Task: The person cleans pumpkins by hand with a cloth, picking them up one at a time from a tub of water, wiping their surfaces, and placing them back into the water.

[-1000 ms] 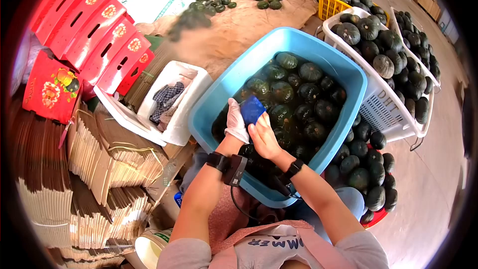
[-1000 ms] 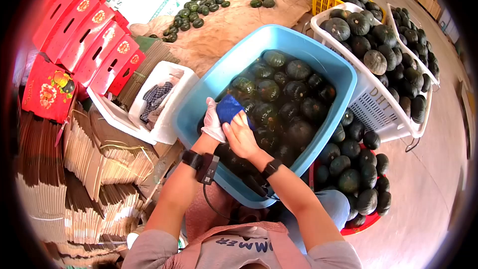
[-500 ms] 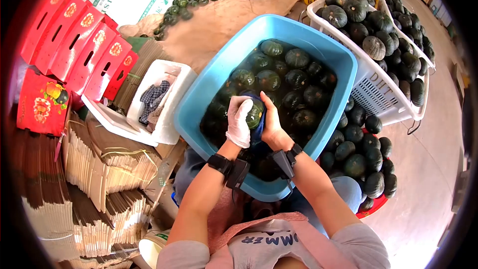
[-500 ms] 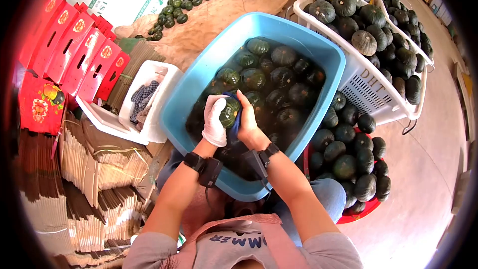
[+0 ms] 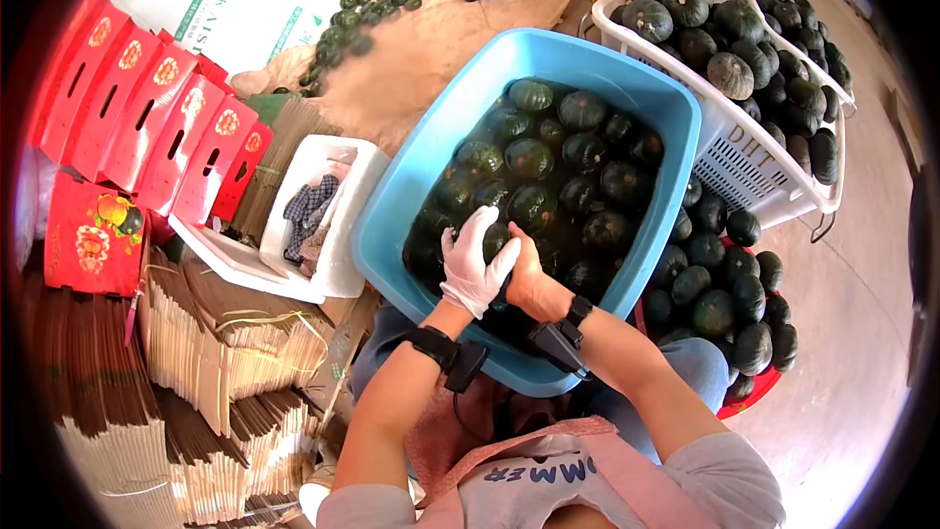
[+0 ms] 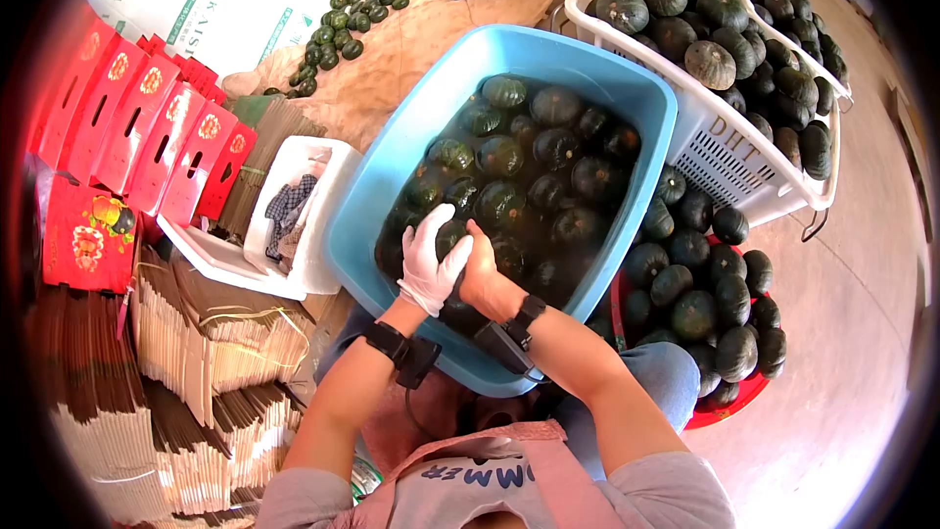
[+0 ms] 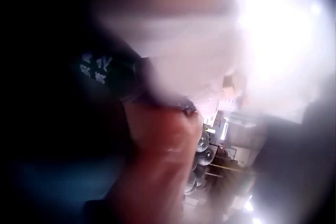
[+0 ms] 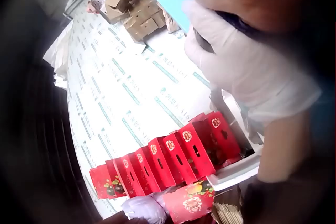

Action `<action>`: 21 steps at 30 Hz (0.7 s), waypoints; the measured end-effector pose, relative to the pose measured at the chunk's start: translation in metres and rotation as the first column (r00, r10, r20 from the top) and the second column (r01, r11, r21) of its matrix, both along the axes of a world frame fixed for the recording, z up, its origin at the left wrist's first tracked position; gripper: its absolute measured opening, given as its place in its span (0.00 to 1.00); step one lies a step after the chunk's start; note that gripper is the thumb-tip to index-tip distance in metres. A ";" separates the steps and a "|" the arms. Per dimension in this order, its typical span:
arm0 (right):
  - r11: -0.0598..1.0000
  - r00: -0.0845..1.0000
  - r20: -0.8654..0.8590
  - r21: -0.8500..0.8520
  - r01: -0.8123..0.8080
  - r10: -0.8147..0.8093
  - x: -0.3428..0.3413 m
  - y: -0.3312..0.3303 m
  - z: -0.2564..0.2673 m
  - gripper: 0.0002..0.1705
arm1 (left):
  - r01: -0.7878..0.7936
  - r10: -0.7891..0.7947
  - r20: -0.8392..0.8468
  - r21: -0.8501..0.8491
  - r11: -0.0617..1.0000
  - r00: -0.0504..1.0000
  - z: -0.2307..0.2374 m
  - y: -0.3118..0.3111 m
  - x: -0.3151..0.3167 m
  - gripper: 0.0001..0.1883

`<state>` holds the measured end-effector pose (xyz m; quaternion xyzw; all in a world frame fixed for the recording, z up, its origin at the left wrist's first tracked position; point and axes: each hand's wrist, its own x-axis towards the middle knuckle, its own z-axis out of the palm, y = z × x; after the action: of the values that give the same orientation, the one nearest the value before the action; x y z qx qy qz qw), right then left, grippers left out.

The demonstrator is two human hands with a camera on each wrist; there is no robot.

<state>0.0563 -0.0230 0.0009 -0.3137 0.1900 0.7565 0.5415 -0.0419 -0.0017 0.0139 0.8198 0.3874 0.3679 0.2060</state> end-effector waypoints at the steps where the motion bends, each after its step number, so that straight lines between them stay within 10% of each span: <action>1: 0.996 0.995 -0.049 0.022 -0.086 0.087 0.003 0.002 -0.001 0.30 | 0.001 -0.001 0.000 0.022 1.000 1.000 0.005 0.003 0.001 0.26; 6: 0.895 0.900 0.247 0.180 -0.407 0.359 0.013 0.002 -0.015 0.26 | -0.003 0.192 0.187 -0.709 0.705 0.963 0.004 0.084 -0.002 0.36; 8: 0.886 0.803 0.492 0.123 -0.447 0.337 0.044 0.000 -0.005 0.17 | 0.253 0.445 0.540 -0.792 0.556 0.714 0.073 0.128 0.011 0.40; 9: 0.884 0.757 0.584 0.137 -0.447 0.293 0.060 0.002 -0.019 0.19 | 0.529 0.688 0.669 -0.706 0.470 0.282 0.087 0.153 0.022 0.42; 10: 0.931 0.652 0.721 0.030 -0.365 0.232 0.077 0.006 -0.032 0.15 | 0.293 0.713 0.640 -0.767 0.571 0.286 0.077 0.175 0.037 0.31; 12: 0.947 0.343 0.902 -0.172 -0.270 0.261 0.106 0.010 -0.036 0.19 | 0.356 0.266 0.611 -0.702 0.617 0.745 0.054 0.176 0.063 0.17; 13: 0.926 0.172 0.929 -0.279 -0.253 0.327 0.115 0.011 -0.033 0.25 | 0.180 -0.051 0.221 -0.615 0.768 0.974 0.014 0.173 0.077 0.14; 14: 0.854 -0.089 0.906 -0.420 -0.308 0.413 0.118 0.015 -0.049 0.24 | 0.096 -0.134 -0.012 -0.636 0.765 0.991 -0.017 0.161 0.084 0.18; 16: 0.496 -0.690 0.616 -0.766 -0.410 0.381 0.117 0.022 -0.059 0.25 | -0.132 -0.314 -0.557 -0.619 0.774 0.769 -0.026 0.131 0.097 0.37; 17: 0.326 -0.823 0.502 -0.850 -0.413 0.265 0.111 0.019 -0.061 0.24 | -0.142 -0.411 -0.701 -0.586 0.798 0.582 -0.025 0.126 0.105 0.43; 21: 0.404 -0.715 0.577 -0.808 -0.429 0.395 0.095 0.023 -0.066 0.17 | -0.191 -0.361 -0.775 -0.517 0.835 0.519 -0.049 0.111 0.125 0.42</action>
<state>0.1510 -0.0005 -0.0646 -0.7818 -0.5133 0.3483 -0.0629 0.0828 0.1088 -0.0349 0.8169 0.4818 -0.2166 0.2318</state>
